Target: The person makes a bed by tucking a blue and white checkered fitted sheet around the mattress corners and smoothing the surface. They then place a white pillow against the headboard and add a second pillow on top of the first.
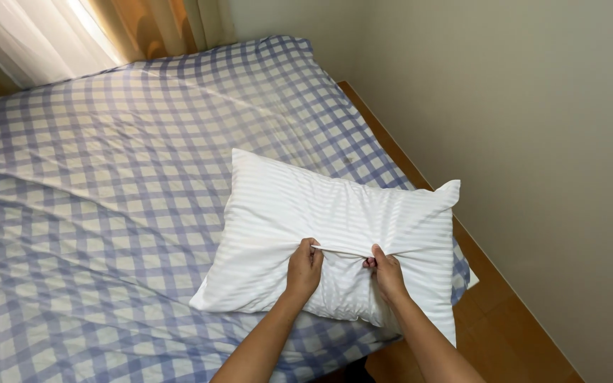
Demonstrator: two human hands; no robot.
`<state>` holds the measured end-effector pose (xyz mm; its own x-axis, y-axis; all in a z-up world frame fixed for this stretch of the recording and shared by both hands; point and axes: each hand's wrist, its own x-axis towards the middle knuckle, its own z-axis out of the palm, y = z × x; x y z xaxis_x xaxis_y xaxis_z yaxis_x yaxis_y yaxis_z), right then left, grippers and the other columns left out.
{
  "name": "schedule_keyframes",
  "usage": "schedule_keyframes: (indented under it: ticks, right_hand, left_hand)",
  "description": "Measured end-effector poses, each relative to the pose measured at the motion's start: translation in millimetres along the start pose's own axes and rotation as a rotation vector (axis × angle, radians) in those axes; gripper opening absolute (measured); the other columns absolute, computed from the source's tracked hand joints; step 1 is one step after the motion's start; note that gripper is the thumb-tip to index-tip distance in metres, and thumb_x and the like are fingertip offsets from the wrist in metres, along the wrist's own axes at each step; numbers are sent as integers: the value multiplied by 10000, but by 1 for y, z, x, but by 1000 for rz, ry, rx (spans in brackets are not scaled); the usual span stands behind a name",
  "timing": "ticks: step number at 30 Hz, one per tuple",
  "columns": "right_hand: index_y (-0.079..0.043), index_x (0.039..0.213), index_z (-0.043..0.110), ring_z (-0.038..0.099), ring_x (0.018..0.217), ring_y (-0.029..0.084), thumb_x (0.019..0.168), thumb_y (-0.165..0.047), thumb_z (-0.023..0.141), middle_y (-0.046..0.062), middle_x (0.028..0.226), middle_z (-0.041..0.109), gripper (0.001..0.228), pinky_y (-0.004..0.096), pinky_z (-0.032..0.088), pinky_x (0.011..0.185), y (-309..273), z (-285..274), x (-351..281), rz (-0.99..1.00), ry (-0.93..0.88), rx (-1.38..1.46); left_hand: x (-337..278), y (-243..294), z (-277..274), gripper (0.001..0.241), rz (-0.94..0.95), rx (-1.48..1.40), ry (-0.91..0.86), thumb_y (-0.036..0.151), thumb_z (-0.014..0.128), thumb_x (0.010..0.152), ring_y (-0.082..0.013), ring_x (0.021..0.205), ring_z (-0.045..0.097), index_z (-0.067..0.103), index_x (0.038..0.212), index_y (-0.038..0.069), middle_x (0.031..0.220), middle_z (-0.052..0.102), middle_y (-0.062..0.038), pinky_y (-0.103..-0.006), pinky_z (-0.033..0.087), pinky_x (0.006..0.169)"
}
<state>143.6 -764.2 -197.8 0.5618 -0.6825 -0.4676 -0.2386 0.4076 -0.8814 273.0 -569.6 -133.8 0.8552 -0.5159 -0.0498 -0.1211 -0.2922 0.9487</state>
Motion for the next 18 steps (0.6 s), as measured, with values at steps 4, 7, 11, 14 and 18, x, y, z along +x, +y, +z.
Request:
schedule_keyframes:
  ticks: [4, 7, 11, 14, 18]
  right_hand:
    - [-51, 757, 565, 583, 717, 190, 1017, -395, 646, 71, 738, 604, 439, 347, 493, 741, -3, -21, 71, -40, -63, 58]
    - [-72, 770, 549, 633, 753, 170, 1032, -387, 617, 63, 745, 612, 415, 329, 516, 787, -24, -25, 143, -82, -161, 59]
    - [-52, 780, 556, 584, 719, 171, 1030, -413, 623, 72, 754, 620, 444, 325, 481, 698, -43, -36, 212, -78, -215, 37]
    - [-86, 798, 540, 591, 745, 146, 1031, -439, 593, 54, 784, 634, 426, 309, 437, 653, -77, -27, 244, -35, -247, -35]
    - [-101, 817, 548, 620, 763, 139, 1019, -437, 573, 25, 782, 616, 392, 343, 449, 664, -93, -15, 273, 46, -258, -113]
  left_hand:
    - [33, -11, 44, 140, 180, 19, 172, 111, 619, 971, -269, 659, 638, 600, 1076, 19, 791, 670, -162, -391, 509, 629]
    - [81, 7, 70, 131, 99, 29, 195, 109, 600, 975, -295, 683, 665, 587, 1074, 25, 802, 701, -167, -404, 515, 654]
    - [126, 14, 110, 166, 126, 69, 302, 119, 609, 974, -335, 781, 704, 583, 1106, 22, 881, 725, -192, -423, 535, 704]
    - [166, 13, 130, 176, 60, 64, 339, 120, 576, 985, -340, 824, 723, 581, 1135, 28, 907, 745, -183, -425, 547, 750]
    - [189, 16, 145, 257, -140, 207, 319, 121, 572, 985, -368, 944, 697, 591, 1232, 53, 1026, 730, -224, -444, 530, 838]
